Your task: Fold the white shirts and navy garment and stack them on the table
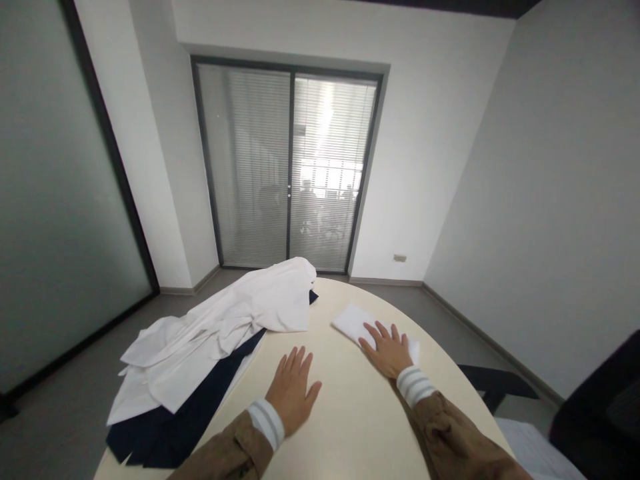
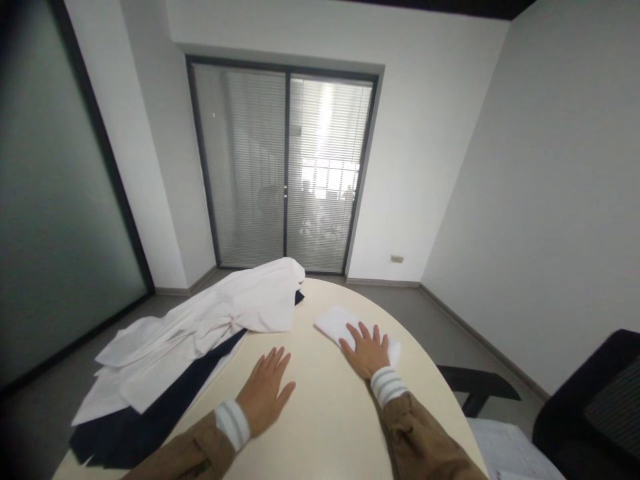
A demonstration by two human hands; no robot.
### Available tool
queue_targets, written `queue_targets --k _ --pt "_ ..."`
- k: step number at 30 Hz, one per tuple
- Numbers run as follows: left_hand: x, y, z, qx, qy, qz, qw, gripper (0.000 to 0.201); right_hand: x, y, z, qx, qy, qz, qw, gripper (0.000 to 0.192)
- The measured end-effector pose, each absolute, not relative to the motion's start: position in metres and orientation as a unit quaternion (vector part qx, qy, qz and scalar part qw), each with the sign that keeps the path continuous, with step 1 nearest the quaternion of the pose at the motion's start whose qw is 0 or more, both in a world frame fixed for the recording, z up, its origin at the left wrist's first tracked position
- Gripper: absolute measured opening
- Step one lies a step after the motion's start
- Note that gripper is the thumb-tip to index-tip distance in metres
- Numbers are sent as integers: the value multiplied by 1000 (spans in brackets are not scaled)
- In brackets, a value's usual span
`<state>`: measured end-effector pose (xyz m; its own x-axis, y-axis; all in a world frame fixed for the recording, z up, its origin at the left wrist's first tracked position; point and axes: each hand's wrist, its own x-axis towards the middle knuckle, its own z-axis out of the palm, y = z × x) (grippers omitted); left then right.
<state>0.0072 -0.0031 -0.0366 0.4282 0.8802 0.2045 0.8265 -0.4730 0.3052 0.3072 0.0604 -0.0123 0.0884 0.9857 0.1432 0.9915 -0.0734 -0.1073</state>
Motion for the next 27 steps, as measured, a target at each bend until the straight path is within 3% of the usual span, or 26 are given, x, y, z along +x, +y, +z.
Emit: queue_targets --k 8,15,21,27 --pt "5 0 -37 847 498 167 82 62 332 123 -21 -846 -517 -31 125 76" --pt "4 1 -36 848 498 165 74 60 331 129 -24 -867 -473 -61 147 73" --pt "4 8 -30 825 510 241 43 46 308 111 -15 -740 -626 -170 180 56" --pt "-33 33 -3 676 635 364 -78 33 283 89 -24 -652 -731 -88 182 50"
